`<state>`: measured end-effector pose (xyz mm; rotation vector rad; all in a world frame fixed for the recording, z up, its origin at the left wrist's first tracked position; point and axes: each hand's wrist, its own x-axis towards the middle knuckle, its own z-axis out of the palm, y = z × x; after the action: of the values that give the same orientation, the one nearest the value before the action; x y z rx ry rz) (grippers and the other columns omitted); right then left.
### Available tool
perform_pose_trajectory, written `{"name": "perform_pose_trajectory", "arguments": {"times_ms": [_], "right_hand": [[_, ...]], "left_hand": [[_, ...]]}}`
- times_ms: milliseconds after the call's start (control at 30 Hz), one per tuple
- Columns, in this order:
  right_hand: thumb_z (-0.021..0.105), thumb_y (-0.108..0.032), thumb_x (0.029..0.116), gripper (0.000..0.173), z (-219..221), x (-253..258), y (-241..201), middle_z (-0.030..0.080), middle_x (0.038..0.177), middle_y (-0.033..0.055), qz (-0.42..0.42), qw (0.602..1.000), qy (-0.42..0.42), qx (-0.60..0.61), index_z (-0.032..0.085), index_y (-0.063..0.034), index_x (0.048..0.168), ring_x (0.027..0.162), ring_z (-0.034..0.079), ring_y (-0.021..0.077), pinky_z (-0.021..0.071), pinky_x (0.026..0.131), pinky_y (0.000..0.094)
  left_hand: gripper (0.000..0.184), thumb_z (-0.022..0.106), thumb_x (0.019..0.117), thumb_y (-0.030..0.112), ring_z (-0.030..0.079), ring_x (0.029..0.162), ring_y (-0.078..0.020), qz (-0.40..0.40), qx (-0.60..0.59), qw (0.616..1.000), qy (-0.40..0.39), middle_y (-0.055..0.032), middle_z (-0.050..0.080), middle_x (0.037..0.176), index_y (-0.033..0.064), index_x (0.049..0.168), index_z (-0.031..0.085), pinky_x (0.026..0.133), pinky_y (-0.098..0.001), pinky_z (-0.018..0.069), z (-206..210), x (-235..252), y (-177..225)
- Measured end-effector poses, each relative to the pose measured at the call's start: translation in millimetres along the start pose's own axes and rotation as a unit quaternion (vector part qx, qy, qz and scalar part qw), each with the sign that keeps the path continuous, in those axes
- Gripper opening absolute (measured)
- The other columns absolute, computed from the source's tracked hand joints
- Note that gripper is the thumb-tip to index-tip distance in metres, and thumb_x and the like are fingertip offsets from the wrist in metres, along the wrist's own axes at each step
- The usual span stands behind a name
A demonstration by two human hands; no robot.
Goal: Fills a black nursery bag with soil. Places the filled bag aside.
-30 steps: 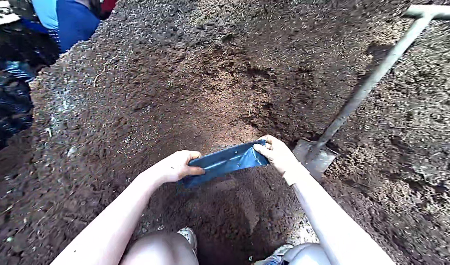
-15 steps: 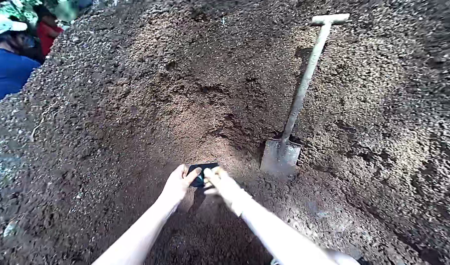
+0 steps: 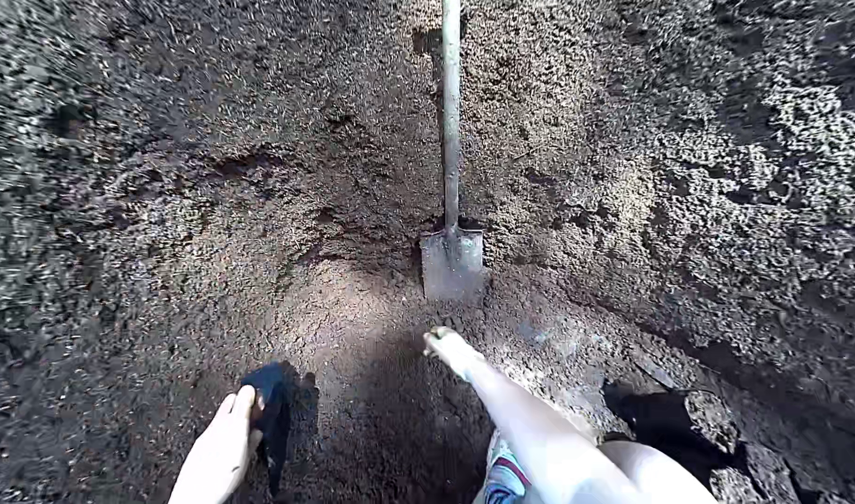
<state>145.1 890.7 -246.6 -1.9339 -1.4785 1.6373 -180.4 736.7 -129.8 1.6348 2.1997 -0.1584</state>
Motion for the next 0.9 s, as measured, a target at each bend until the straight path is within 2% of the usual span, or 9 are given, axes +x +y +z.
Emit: {"name": "perform_pose_trajectory", "arguments": {"times_ms": [167,267,433,533,600,667,767,833,900], "right_hand": [[0.029,-0.042,0.1129,0.06,-49.9,32.1,126.5,0.047,0.153,0.0257,0.222,0.949,0.176,0.135,0.046,0.0041,0.148,0.144,0.045,0.0366,0.036,0.118,0.0536],[0.028,-0.051,0.1113,0.067,-35.5,55.7,170.4,0.046,0.155,0.0218,0.235,0.89,0.224,0.319,0.036,-0.0008,0.155,0.141,0.048,0.037,0.041,0.112,0.0558],[0.029,-0.054,0.1098,0.067,-17.4,85.9,128.4,0.035,0.163,0.0182,0.218,0.896,0.159,0.352,0.034,-0.007,0.157,0.149,0.036,0.034,0.0327,0.116,0.0586],[0.035,-0.067,0.1037,0.078,4.1,118.0,103.0,0.034,0.163,0.0183,0.232,0.916,0.135,0.3,0.035,-0.0106,0.158,0.15,0.034,0.0342,0.0303,0.117,0.0643],[0.033,-0.074,0.0997,0.086,8.0,132.5,102.6,0.029,0.166,0.0181,0.239,0.928,0.105,0.266,0.031,-0.0131,0.161,0.152,0.029,0.0353,0.0274,0.118,0.068],[0.035,-0.077,0.0972,0.09,11.3,136.2,96.1,0.028,0.166,0.0168,0.244,0.937,0.086,0.234,0.031,-0.0142,0.161,0.153,0.028,0.0339,0.0267,0.118,0.0658],[0.032,-0.077,0.0975,0.087,21.3,135.9,82.0,0.025,0.168,0.0133,0.244,0.938,0.048,0.241,0.028,-0.0185,0.162,0.154,0.025,0.0313,0.0237,0.12,0.0645],[0.029,-0.078,0.0974,0.086,33.5,129.0,76.9,0.027,0.168,0.012,0.25,0.92,0.034,0.301,0.027,-0.0221,0.162,0.153,0.027,0.0316,0.0258,0.119,0.066],[0.028,-0.08,0.0958,0.086,49.5,124.3,69.6,0.032,0.165,0.0114,0.25,0.891,0.04,0.377,0.028,-0.0243,0.161,0.151,0.033,0.0324,0.0316,0.115,0.0658]], "left_hand": [[0.034,0.067,0.0965,0.012,0.064,0.116,-0.0461,-0.053,-0.03,0.994,-0.095,-0.0269,0.066,0.123,0.0003,0.128,0.059,0.095,-0.0653,0.0503,17.2,36.1,-5.6],[0.047,0.069,0.0937,0.006,0.066,0.114,-0.0457,-0.071,-0.106,0.986,-0.11,-0.0269,0.067,0.122,-0.0041,0.136,0.05,0.097,-0.0636,0.05,23.7,48.3,-3.7],[0.024,0.072,0.0939,0.009,0.069,0.094,-0.0424,-0.029,-0.145,0.985,-0.09,-0.0246,0.068,0.107,-0.0012,0.112,0.06,0.083,-0.0611,0.0546,30.4,56.1,-16.7],[0.01,0.066,0.0921,-0.003,0.069,0.106,-0.0406,0.085,-0.161,0.982,-0.044,-0.0218,0.07,0.114,-0.0016,0.102,0.067,0.091,-0.0592,0.0538,36.9,59.9,-25.8],[0.018,0.061,0.0908,-0.01,0.068,0.113,-0.0402,0.168,-0.169,0.971,-0.001,-0.0198,0.071,0.12,0.0005,0.1,0.072,0.095,-0.0594,0.0543,44.0,61.0,-33.9],[0.026,0.055,0.0946,-0.01,0.068,0.118,-0.0376,0.192,-0.158,0.968,0.007,-0.0179,0.07,0.126,0.0026,0.104,0.075,0.098,-0.0576,0.0545,45.4,60.8,-38.5],[0.041,0.05,0.0979,-0.009,0.067,0.12,-0.0399,0.128,-0.122,0.983,-0.046,-0.0186,0.066,0.136,0.0071,0.13,0.07,0.099,-0.0589,0.0535,41.7,59.8,-38.6],[0.052,0.049,0.0992,-0.007,0.064,0.125,-0.0385,0.093,-0.09,0.987,-0.099,-0.0128,0.059,0.147,0.016,0.144,0.061,0.099,-0.0598,0.0529,45.8,59.8,-40.2],[0.053,0.049,0.0998,-0.005,0.059,0.133,-0.0336,0.088,-0.093,0.983,-0.135,-0.0054,0.05,0.157,0.0166,0.147,0.059,0.104,-0.0563,0.0512,48.2,61.4,-40.9]]}}
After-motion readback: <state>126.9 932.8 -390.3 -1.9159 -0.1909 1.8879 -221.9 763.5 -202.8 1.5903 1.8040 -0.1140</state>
